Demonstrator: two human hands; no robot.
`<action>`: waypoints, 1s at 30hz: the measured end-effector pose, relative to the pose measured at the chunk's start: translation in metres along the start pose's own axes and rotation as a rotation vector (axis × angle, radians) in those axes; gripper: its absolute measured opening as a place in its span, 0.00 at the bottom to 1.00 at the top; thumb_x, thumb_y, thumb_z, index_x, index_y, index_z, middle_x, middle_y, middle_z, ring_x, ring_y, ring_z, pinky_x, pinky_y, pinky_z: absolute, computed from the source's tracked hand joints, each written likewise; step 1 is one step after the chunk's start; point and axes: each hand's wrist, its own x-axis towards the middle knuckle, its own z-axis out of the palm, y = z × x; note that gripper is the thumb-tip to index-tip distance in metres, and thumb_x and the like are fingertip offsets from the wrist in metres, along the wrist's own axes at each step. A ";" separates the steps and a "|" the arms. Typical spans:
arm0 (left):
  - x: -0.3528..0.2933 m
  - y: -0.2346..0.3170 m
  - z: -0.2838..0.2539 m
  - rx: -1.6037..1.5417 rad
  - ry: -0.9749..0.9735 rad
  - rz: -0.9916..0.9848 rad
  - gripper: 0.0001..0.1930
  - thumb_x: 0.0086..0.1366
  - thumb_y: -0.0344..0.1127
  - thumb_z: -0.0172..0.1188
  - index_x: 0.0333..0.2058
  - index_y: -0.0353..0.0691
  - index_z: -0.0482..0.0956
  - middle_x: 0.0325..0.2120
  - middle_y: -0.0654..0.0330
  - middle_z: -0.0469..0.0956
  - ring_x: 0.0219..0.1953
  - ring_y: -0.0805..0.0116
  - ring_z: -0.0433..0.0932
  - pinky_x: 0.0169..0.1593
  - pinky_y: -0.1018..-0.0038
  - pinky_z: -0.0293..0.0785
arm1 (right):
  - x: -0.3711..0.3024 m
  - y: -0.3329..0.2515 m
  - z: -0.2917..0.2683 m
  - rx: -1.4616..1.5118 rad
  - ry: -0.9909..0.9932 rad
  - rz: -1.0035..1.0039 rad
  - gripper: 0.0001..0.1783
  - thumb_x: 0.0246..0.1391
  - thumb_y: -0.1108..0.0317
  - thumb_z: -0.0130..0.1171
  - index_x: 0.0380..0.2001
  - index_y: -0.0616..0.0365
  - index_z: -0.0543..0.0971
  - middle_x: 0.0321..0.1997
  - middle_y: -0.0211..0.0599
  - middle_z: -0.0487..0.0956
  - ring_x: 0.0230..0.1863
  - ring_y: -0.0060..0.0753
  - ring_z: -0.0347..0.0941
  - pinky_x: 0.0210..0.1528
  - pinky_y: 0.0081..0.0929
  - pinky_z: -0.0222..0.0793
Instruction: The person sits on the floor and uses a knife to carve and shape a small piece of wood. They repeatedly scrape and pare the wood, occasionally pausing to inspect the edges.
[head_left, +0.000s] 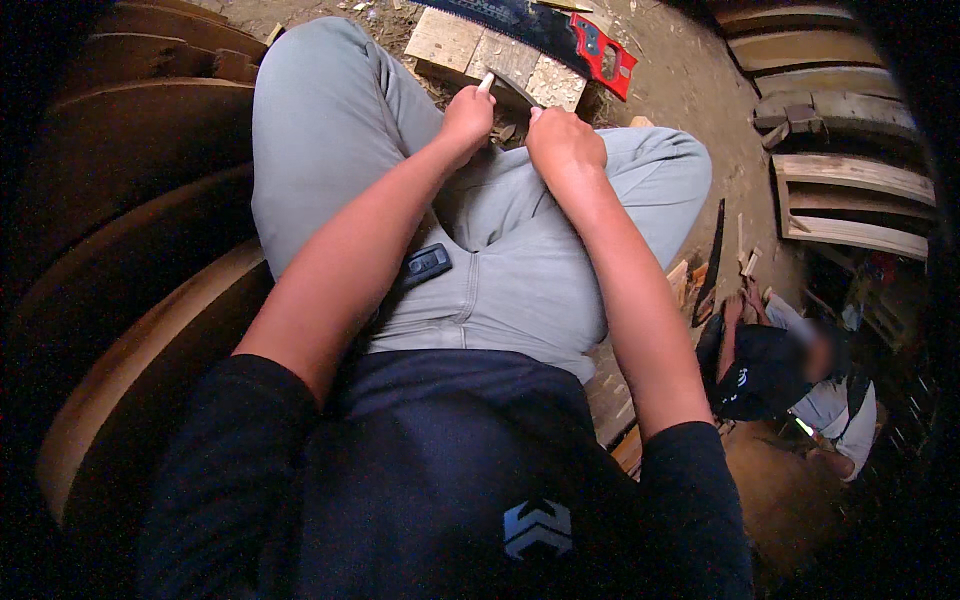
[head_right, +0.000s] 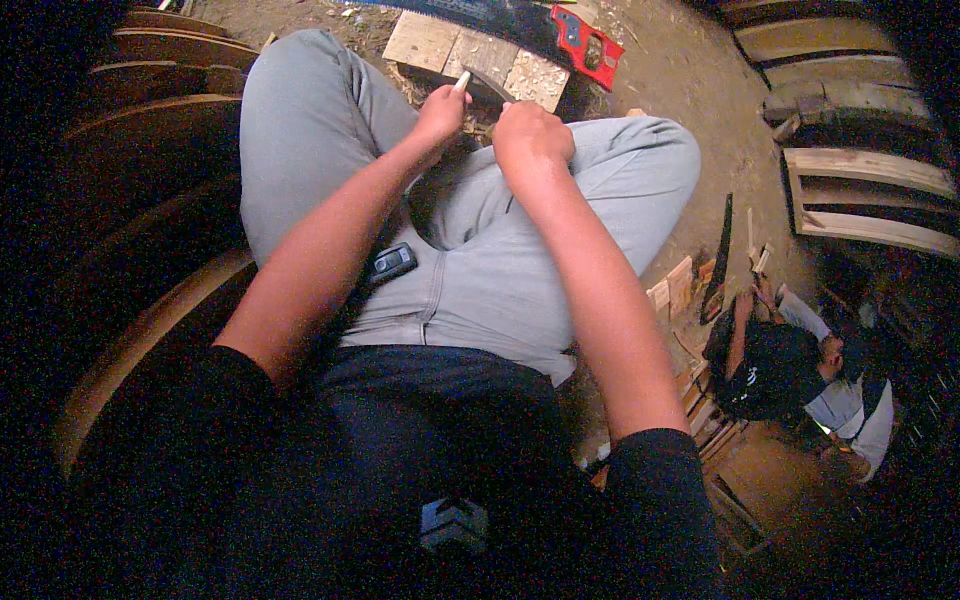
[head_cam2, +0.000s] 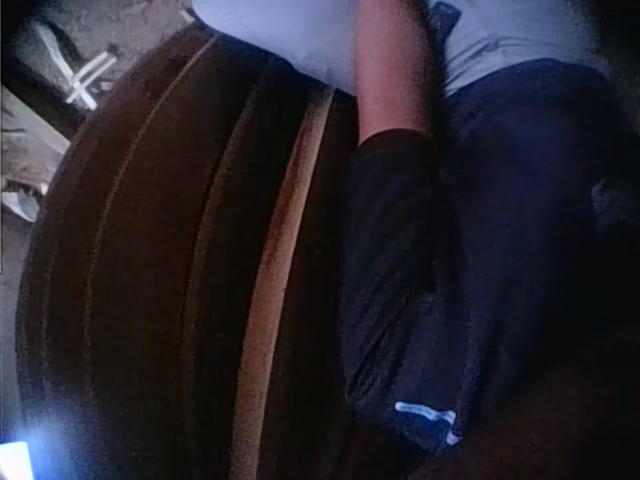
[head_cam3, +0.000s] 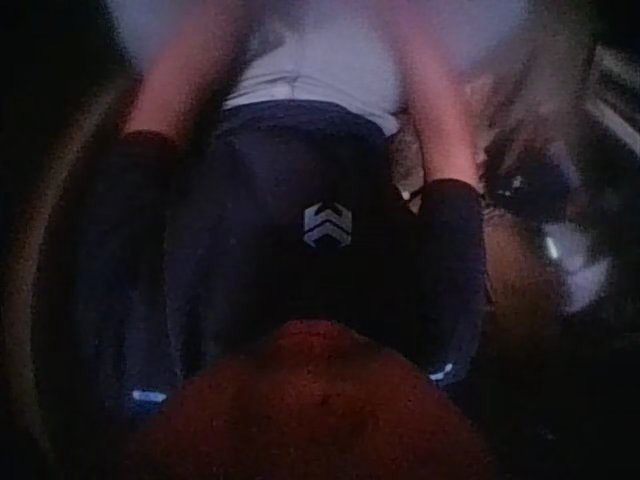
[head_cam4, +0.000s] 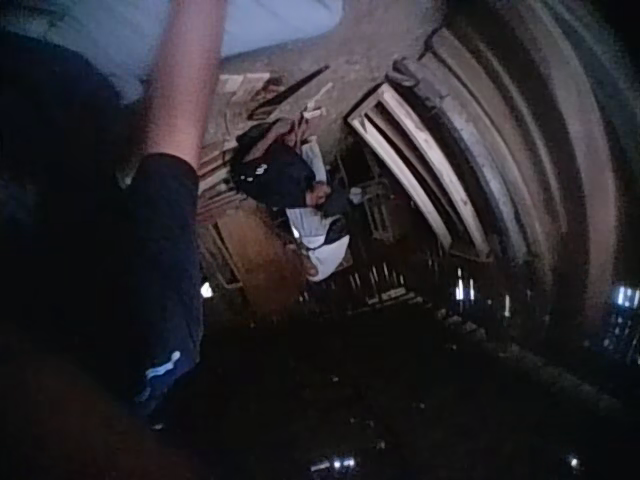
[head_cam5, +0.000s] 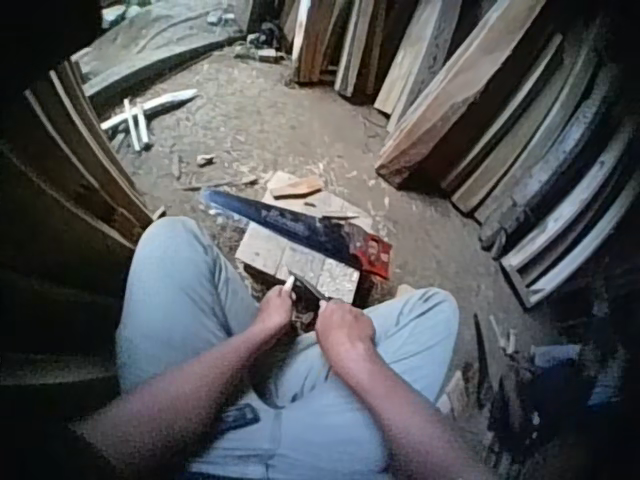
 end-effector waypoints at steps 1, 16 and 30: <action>-0.001 0.000 -0.001 0.009 0.005 0.003 0.18 0.66 0.43 0.40 0.33 0.36 0.75 0.32 0.45 0.77 0.38 0.47 0.76 0.42 0.57 0.69 | -0.001 0.000 -0.001 -0.023 0.013 -0.005 0.23 0.62 0.54 0.41 0.34 0.60 0.80 0.39 0.50 0.80 0.42 0.49 0.78 0.44 0.41 0.74; -0.001 -0.002 0.003 0.124 0.045 0.089 0.17 0.66 0.43 0.42 0.37 0.35 0.75 0.37 0.43 0.76 0.43 0.42 0.73 0.45 0.54 0.67 | -0.005 -0.018 0.035 -0.013 0.081 0.178 0.21 0.63 0.54 0.41 0.38 0.61 0.74 0.37 0.46 0.81 0.38 0.43 0.80 0.36 0.37 0.77; 0.020 -0.010 0.003 0.244 0.063 0.170 0.18 0.66 0.46 0.44 0.35 0.38 0.77 0.35 0.46 0.78 0.41 0.43 0.75 0.45 0.55 0.69 | 0.000 -0.042 0.026 -0.033 -0.060 0.260 0.15 0.59 0.70 0.48 0.48 0.56 0.76 0.53 0.35 0.73 0.50 0.36 0.75 0.41 0.38 0.78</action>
